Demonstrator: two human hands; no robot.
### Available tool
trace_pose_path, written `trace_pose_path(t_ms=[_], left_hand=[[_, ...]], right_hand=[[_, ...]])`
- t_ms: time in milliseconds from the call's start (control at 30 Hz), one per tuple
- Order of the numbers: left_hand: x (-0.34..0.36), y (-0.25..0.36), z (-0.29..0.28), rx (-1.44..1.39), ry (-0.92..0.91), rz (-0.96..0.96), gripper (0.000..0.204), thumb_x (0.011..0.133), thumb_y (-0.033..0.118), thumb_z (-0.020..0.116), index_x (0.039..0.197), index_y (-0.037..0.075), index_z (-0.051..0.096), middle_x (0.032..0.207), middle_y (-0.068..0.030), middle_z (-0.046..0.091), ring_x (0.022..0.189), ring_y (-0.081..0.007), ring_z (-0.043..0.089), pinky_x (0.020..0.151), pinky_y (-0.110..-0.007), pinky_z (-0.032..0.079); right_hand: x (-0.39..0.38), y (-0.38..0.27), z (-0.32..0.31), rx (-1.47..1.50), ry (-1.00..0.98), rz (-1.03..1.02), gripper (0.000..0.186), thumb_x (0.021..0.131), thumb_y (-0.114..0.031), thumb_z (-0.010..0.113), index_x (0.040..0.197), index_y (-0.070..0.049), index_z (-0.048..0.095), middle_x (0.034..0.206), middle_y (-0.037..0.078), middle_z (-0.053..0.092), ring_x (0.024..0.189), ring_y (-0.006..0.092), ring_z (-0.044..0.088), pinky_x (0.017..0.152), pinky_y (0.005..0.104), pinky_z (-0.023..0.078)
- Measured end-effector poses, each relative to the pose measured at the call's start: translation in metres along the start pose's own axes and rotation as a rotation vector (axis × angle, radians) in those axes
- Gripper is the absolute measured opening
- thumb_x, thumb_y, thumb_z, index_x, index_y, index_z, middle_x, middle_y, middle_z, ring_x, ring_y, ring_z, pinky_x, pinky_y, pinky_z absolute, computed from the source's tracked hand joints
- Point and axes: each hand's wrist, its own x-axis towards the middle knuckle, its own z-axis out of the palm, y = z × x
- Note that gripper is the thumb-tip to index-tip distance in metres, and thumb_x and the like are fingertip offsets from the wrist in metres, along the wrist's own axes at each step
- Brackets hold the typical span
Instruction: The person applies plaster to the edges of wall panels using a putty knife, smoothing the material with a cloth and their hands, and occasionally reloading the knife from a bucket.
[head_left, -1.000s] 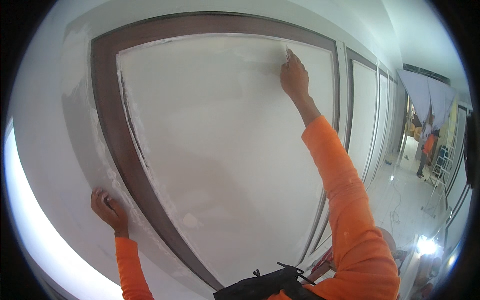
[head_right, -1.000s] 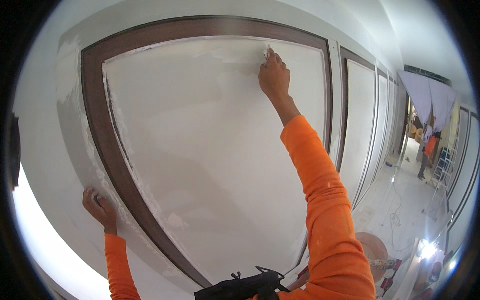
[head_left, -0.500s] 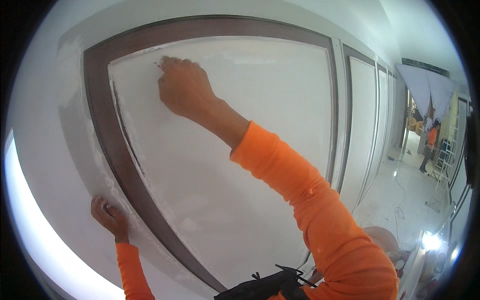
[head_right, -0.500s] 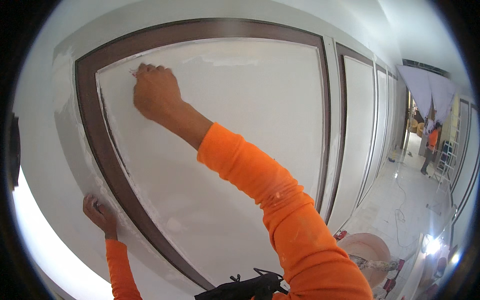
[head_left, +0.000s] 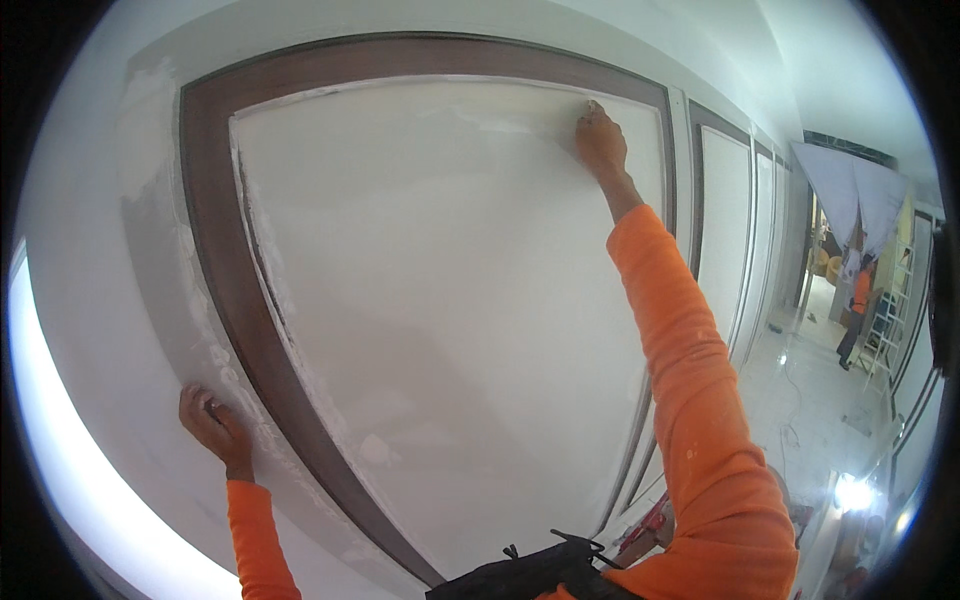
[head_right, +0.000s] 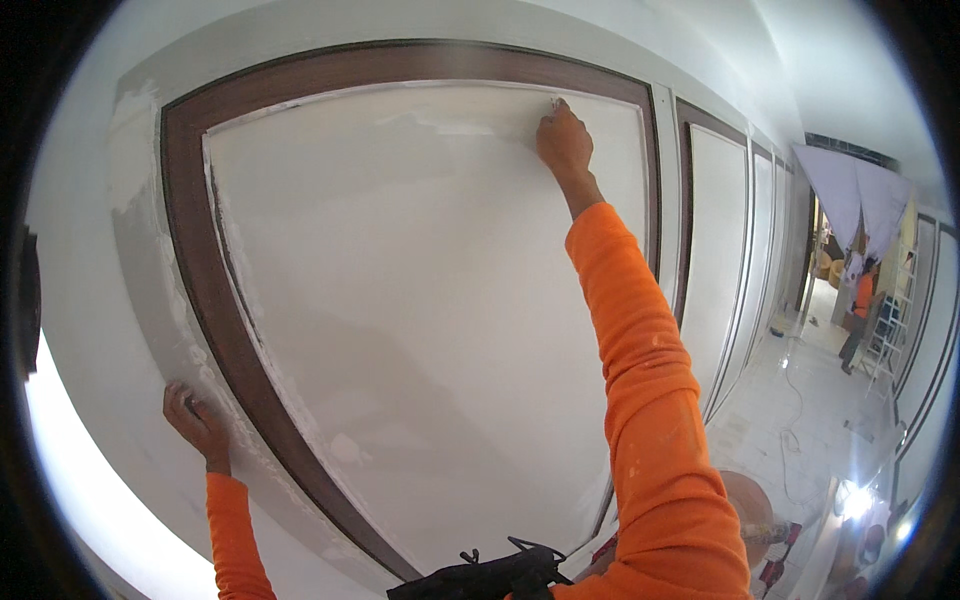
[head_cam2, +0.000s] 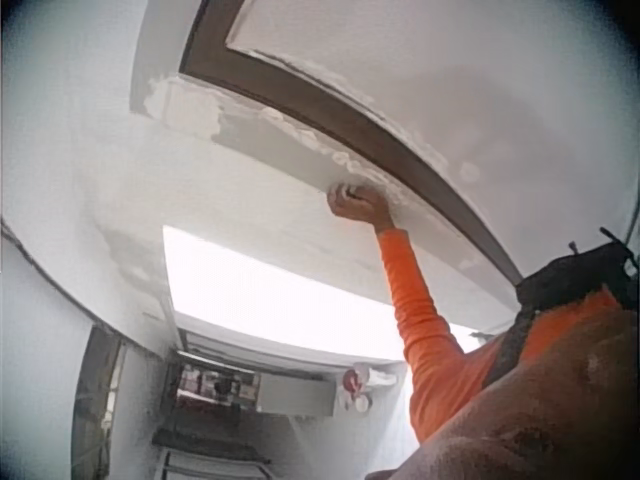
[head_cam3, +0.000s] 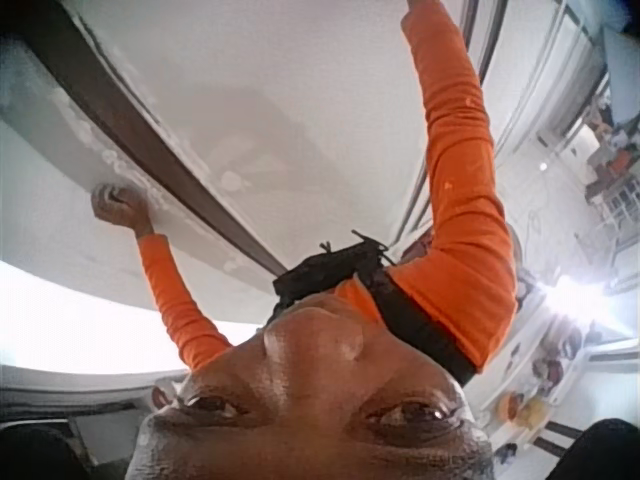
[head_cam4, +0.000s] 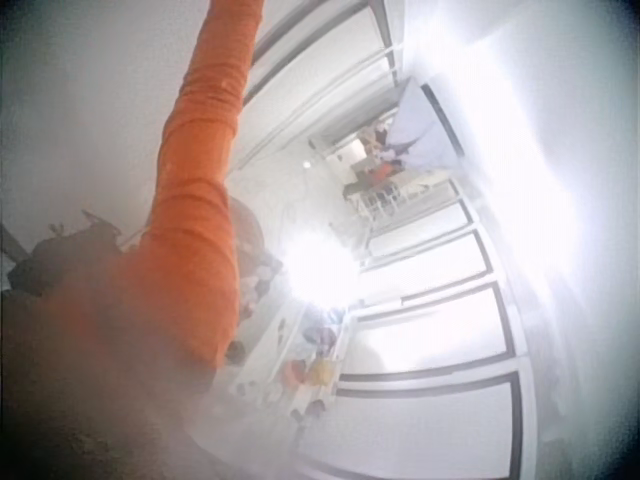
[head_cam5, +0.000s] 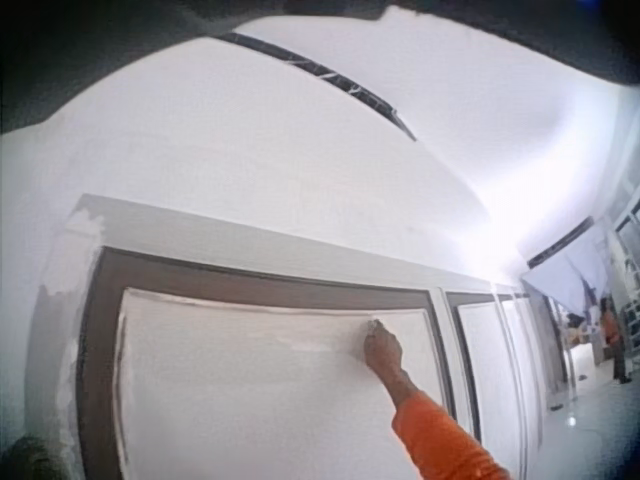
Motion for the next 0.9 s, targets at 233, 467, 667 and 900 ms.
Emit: trace_pose_path(t_ms=[233,467,667,900], left_hand=[[0.005,0.011,0.000,0.043,0.022,0.026,0.021,0.098,0.014,0.044,0.113,0.002,0.053,0.129,-0.0156,0.052,0.127,-0.0360,0.046,0.108,-0.048,0.037],[0.002,0.001,0.001,0.022,0.024,-0.068,0.022,0.097,0.015,0.045,0.112,0.001,0.054,0.128,-0.0159,0.053,0.125,-0.0358,0.046,0.107,-0.047,0.037],[0.000,-0.004,0.000,0.087,0.007,-0.051,0.021,0.094,0.010,0.046,0.111,0.003,0.055,0.127,-0.0153,0.053,0.124,-0.0346,0.047,0.106,-0.047,0.037],[0.001,0.011,0.001,-0.018,0.047,-0.068,0.018,0.092,0.006,0.047,0.108,0.005,0.055,0.126,-0.0125,0.054,0.125,-0.0332,0.046,0.106,-0.046,0.036]], right_hand=[[-0.036,-0.103,0.006,0.050,-0.065,-0.155,0.034,0.092,-0.023,0.053,0.117,-0.001,0.060,0.103,0.020,0.071,0.096,0.0378,0.069,0.084,0.0503,0.054],[-0.123,-0.298,-0.006,0.331,-0.229,-0.442,0.028,0.089,-0.015,0.058,0.107,0.005,0.062,0.100,0.018,0.067,0.089,0.0309,0.070,0.078,0.0441,0.055],[-0.159,-0.337,-0.038,0.564,-0.344,-0.548,0.027,0.086,-0.011,0.059,0.107,0.006,0.062,0.102,0.022,0.068,0.094,0.0344,0.069,0.082,0.0458,0.054],[-0.119,-0.181,-0.080,0.702,-0.343,-0.245,0.037,0.093,-0.012,0.051,0.123,0.009,0.058,0.098,0.028,0.067,0.088,0.0350,0.067,0.082,0.0423,0.052]])
